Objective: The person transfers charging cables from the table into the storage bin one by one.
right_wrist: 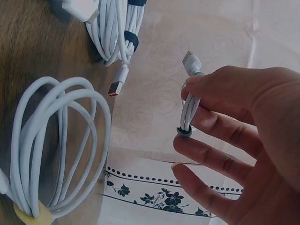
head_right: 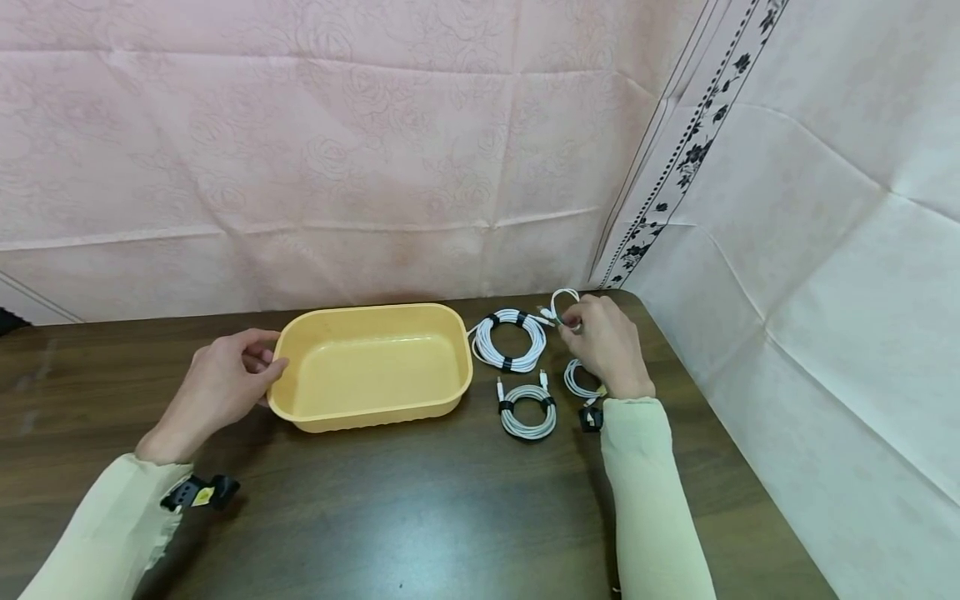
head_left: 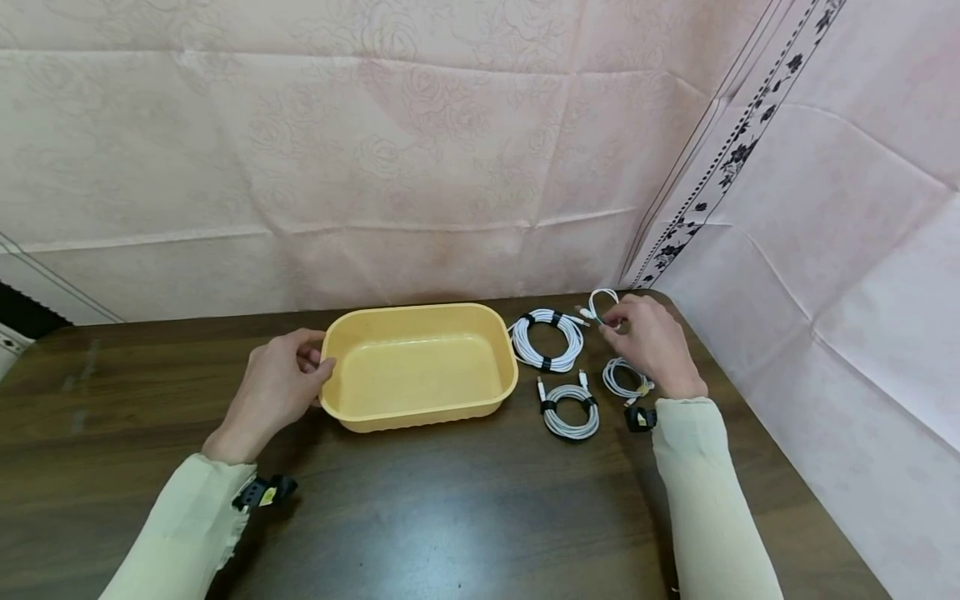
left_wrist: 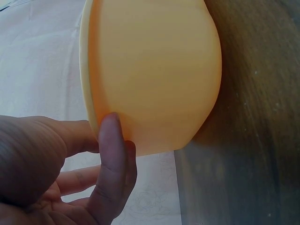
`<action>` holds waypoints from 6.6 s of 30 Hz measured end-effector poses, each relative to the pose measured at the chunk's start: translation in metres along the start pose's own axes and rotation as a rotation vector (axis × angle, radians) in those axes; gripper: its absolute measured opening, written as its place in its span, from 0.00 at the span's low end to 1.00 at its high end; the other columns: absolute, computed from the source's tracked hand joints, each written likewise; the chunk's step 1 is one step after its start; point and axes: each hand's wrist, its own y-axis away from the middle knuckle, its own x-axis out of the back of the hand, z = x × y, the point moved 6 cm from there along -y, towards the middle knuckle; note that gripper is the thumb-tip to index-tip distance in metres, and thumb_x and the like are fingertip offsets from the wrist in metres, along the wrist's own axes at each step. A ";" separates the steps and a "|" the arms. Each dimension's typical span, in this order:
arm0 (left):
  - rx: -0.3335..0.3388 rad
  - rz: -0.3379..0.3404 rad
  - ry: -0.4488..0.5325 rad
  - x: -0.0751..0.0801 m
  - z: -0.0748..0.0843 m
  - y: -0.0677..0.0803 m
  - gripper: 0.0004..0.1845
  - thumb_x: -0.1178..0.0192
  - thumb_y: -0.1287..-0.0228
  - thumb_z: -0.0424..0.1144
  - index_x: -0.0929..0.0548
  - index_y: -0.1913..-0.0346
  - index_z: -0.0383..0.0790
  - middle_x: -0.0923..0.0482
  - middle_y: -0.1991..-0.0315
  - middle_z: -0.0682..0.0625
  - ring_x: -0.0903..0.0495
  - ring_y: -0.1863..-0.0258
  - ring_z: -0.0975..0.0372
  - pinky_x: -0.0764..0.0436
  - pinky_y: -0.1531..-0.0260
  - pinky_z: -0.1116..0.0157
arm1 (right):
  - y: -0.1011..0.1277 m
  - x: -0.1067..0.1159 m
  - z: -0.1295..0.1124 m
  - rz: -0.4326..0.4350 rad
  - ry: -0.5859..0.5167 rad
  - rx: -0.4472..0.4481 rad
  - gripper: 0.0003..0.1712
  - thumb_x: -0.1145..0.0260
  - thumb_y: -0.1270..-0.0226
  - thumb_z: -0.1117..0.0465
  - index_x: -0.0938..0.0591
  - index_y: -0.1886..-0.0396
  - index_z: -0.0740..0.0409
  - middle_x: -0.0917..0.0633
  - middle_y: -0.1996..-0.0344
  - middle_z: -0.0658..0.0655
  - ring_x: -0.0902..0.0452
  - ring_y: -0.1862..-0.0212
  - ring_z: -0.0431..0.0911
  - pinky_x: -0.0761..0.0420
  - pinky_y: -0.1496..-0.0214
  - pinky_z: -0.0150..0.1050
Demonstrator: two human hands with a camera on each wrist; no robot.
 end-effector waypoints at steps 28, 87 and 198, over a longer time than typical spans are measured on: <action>0.000 0.004 -0.029 0.000 0.000 0.001 0.23 0.42 0.27 0.34 0.27 0.33 0.28 0.21 0.56 0.36 0.17 0.69 0.58 0.13 0.77 0.68 | -0.001 0.000 -0.013 0.033 0.017 0.047 0.09 0.32 0.32 0.59 0.10 0.61 0.59 0.13 0.56 0.56 0.22 0.46 0.57 0.19 0.53 0.59; -0.013 0.005 -0.018 0.001 -0.001 0.001 0.24 0.42 0.27 0.34 0.27 0.33 0.27 0.21 0.57 0.37 0.16 0.71 0.59 0.13 0.78 0.68 | -0.002 0.005 -0.038 0.086 0.019 0.135 0.09 0.31 0.33 0.60 0.10 0.60 0.60 0.14 0.58 0.56 0.21 0.49 0.54 0.18 0.54 0.55; 0.031 -0.044 -0.022 0.001 -0.005 -0.001 0.26 0.43 0.24 0.37 0.30 0.31 0.26 0.19 0.54 0.32 0.16 0.75 0.63 0.11 0.73 0.62 | -0.008 0.007 -0.067 0.016 -0.035 0.133 0.11 0.31 0.32 0.59 0.10 0.56 0.58 0.14 0.55 0.55 0.19 0.53 0.52 0.17 0.52 0.53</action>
